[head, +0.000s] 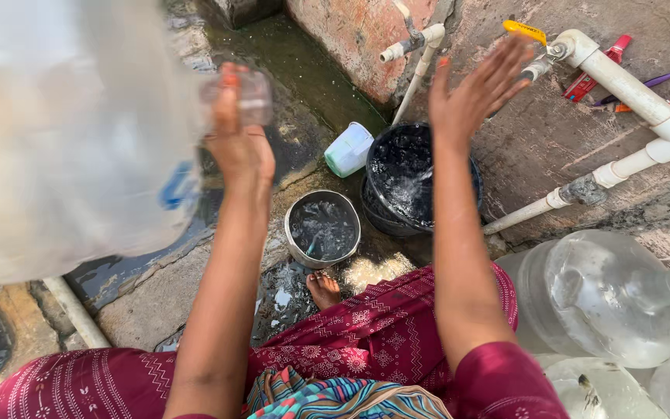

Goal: The person cleans a large water bottle by pouring water and small pebbles inside, shaking the bottle vigorously, emptying it, and then scrubbing the inside of the neck with a toothbrush.

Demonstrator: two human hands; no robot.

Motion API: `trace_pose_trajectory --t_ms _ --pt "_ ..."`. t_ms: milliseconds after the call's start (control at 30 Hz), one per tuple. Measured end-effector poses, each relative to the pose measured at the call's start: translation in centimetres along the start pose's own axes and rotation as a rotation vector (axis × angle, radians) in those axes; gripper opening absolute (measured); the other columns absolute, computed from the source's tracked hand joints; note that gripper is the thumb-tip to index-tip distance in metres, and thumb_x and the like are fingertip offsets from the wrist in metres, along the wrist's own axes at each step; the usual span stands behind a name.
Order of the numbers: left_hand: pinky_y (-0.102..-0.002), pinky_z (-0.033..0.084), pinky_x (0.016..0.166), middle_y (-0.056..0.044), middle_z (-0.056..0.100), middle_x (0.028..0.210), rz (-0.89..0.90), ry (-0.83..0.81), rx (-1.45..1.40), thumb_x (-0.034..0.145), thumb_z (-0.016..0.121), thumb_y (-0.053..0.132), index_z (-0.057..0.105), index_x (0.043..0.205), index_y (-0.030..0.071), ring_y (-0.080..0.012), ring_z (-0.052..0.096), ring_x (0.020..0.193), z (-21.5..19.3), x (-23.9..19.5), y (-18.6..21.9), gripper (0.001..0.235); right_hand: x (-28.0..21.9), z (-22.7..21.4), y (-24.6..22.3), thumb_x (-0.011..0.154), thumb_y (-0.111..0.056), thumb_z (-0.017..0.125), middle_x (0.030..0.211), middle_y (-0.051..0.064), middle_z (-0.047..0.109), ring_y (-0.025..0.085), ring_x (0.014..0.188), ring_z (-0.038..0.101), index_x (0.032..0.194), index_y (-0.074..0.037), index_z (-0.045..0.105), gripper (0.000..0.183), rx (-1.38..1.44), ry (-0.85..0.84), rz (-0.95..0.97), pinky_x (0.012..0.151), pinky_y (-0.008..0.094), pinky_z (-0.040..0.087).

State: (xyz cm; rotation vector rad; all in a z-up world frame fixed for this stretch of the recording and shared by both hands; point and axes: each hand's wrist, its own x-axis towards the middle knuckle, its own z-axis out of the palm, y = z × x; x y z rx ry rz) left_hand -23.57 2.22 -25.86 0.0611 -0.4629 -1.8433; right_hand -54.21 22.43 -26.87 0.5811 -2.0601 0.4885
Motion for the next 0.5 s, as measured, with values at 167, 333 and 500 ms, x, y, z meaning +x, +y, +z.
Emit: trace_pose_trajectory --t_ms 167,333,500 --pt "-0.043 0.060 0.103 -0.009 0.069 0.111 -0.106 0.214 -0.337 0.071 0.091 0.033 0.057 0.120 0.013 -0.0247 0.071 0.103 -2.2 1.7 10.1 0.063 5.9 -1.2 3.9 0.100 -0.063 0.066 0.174 0.031 -0.007 0.043 0.162 -0.009 0.165 0.012 -0.001 0.120 -0.112 -0.509 0.026 0.132 0.059 -0.003" --pt "-0.043 0.060 0.101 -0.016 0.073 0.113 -0.377 0.521 -0.722 0.077 0.084 0.039 0.060 0.125 -0.003 -0.0277 0.072 0.103 -6.4 0.0 14.1 0.068 7.1 1.5 1.7 0.101 -0.064 0.067 0.167 0.041 -0.003 0.054 0.157 -0.004 0.163 0.020 0.009 0.120 -0.180 -0.540 0.077 0.128 0.065 0.000" --pt "-0.041 0.058 0.099 -0.014 0.075 0.110 -0.444 0.604 -0.657 0.078 0.082 0.049 0.064 0.120 -0.003 -0.0269 0.074 0.102 -7.8 -3.0 13.0 0.068 -1.7 10.8 -5.0 0.099 -0.054 0.066 0.159 0.036 0.032 0.049 0.155 0.033 0.162 0.011 0.032 0.096 0.058 -0.875 -0.221 0.128 0.050 0.034"
